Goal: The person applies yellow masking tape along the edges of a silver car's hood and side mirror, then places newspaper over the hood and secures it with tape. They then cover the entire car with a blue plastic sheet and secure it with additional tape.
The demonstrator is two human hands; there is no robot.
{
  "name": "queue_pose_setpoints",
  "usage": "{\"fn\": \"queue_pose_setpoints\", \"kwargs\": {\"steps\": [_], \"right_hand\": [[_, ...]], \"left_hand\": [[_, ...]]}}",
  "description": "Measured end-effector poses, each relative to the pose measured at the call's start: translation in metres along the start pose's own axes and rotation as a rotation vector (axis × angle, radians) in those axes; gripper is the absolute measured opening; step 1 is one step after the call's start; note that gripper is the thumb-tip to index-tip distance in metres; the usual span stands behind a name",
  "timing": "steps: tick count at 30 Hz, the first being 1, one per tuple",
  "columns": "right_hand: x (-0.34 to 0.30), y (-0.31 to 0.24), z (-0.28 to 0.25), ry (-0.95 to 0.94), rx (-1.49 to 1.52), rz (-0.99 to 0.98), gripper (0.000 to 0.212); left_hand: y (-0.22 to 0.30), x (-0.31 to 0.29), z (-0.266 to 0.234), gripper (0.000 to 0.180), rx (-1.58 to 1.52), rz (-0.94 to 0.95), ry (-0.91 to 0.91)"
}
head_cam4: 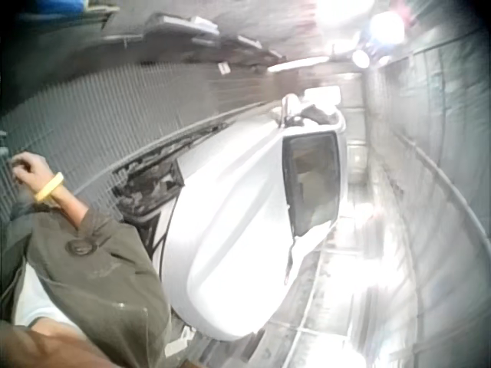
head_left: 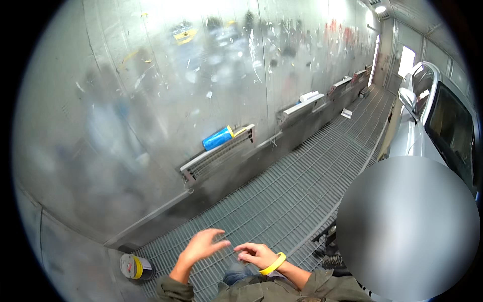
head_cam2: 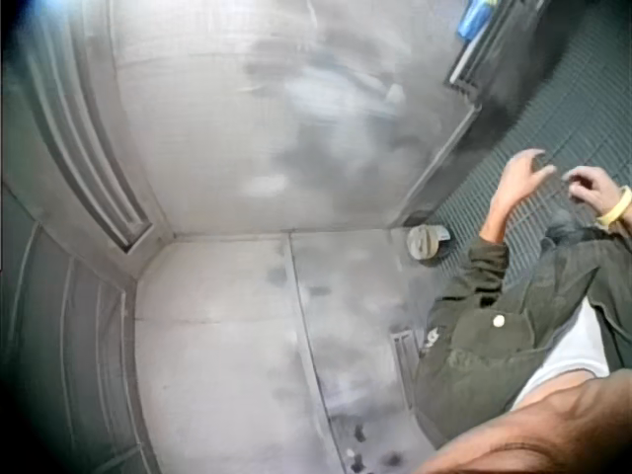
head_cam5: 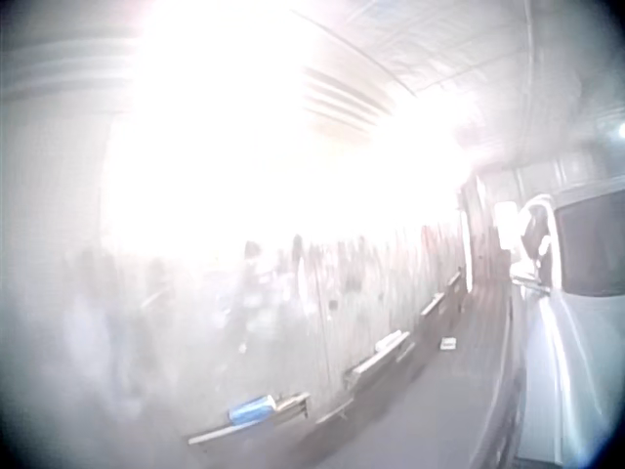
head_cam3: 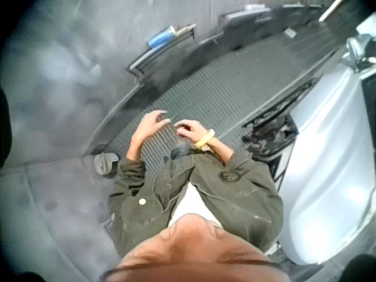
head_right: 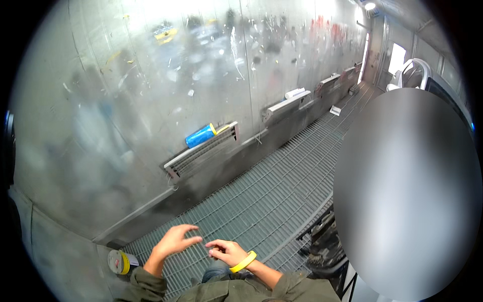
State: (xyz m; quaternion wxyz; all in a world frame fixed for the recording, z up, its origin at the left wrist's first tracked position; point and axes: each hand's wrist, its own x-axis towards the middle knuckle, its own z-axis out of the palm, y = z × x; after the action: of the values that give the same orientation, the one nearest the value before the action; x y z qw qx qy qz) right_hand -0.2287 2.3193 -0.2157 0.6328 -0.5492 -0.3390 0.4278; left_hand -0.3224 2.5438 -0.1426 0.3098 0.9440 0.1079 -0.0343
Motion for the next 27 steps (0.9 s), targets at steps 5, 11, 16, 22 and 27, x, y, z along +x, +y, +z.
{"fn": "queue_pose_setpoints", "kwargs": {"steps": [5,11,16,22,27], "right_hand": [[0.019,-0.003,-0.074,0.328,0.126,0.091,0.029],[0.023,0.007,-0.111,0.863,0.206,0.079,0.027],[0.037,0.020,-0.091,1.393,0.235,0.102,0.026],[0.082,0.039,-0.051,1.259,0.382,0.281,0.031],[0.108,0.040,-0.023,1.405,0.329,0.272,0.031]], "left_hand": [[-0.088,0.176,-0.033,0.058,0.115,0.018,0.082],[-0.229,0.399,-0.078,0.069,0.155,-0.173,0.154],[-0.234,0.548,-0.074,0.068,0.160,-0.113,0.173],[-0.268,0.637,-0.070,0.068,0.115,0.079,0.154],[-0.217,0.655,-0.089,0.073,0.293,0.234,0.180]]}}
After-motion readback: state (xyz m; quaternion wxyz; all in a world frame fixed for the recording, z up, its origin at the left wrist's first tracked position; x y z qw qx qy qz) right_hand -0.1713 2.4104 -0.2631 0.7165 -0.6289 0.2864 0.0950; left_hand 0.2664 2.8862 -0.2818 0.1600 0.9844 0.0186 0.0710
